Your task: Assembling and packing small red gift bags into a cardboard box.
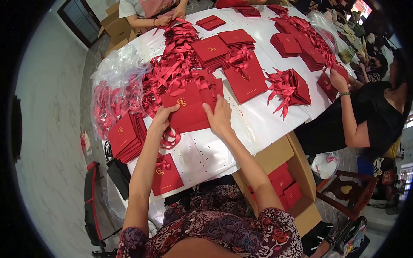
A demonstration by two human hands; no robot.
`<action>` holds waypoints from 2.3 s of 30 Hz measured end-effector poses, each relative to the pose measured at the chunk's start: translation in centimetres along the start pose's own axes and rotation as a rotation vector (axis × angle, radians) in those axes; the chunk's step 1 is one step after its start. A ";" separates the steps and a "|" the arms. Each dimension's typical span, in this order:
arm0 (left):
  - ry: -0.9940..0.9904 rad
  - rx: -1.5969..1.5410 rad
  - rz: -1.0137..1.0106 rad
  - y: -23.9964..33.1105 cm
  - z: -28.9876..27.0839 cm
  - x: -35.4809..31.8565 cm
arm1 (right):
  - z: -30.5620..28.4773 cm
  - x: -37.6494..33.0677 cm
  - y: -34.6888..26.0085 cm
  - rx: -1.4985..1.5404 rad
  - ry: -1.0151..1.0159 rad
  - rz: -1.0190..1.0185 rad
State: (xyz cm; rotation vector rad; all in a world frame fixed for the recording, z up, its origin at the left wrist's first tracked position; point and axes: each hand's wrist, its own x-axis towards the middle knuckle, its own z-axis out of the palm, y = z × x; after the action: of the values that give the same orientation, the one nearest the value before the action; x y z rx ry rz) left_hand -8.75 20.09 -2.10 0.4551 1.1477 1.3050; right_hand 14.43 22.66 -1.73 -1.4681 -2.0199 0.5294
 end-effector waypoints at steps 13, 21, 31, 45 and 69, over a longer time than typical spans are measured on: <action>-0.102 0.147 -0.037 0.6 0.4 1.7 | 2.0 4.0 1.0 0.811 -0.063 0.479; -0.119 0.224 0.004 0.2 1.1 -2.0 | -1.5 2.7 -1.7 0.791 -0.002 0.257; -0.082 1.040 0.554 -3.4 -2.8 -4.9 | -12.5 -1.1 -4.9 0.279 -0.066 -0.066; -0.294 0.368 0.643 -3.0 4.1 -9.6 | -13.6 -6.7 -6.1 0.019 -0.313 -0.197; -0.104 0.746 0.841 -5.6 5.8 -13.5 | -12.0 -9.1 -5.9 -0.074 -0.076 -0.378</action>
State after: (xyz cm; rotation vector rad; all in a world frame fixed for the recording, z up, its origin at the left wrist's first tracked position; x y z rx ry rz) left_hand 0.99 8.18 1.20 1.6702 1.3950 1.4721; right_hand 20.16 11.96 8.95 -1.0786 -2.3255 0.3579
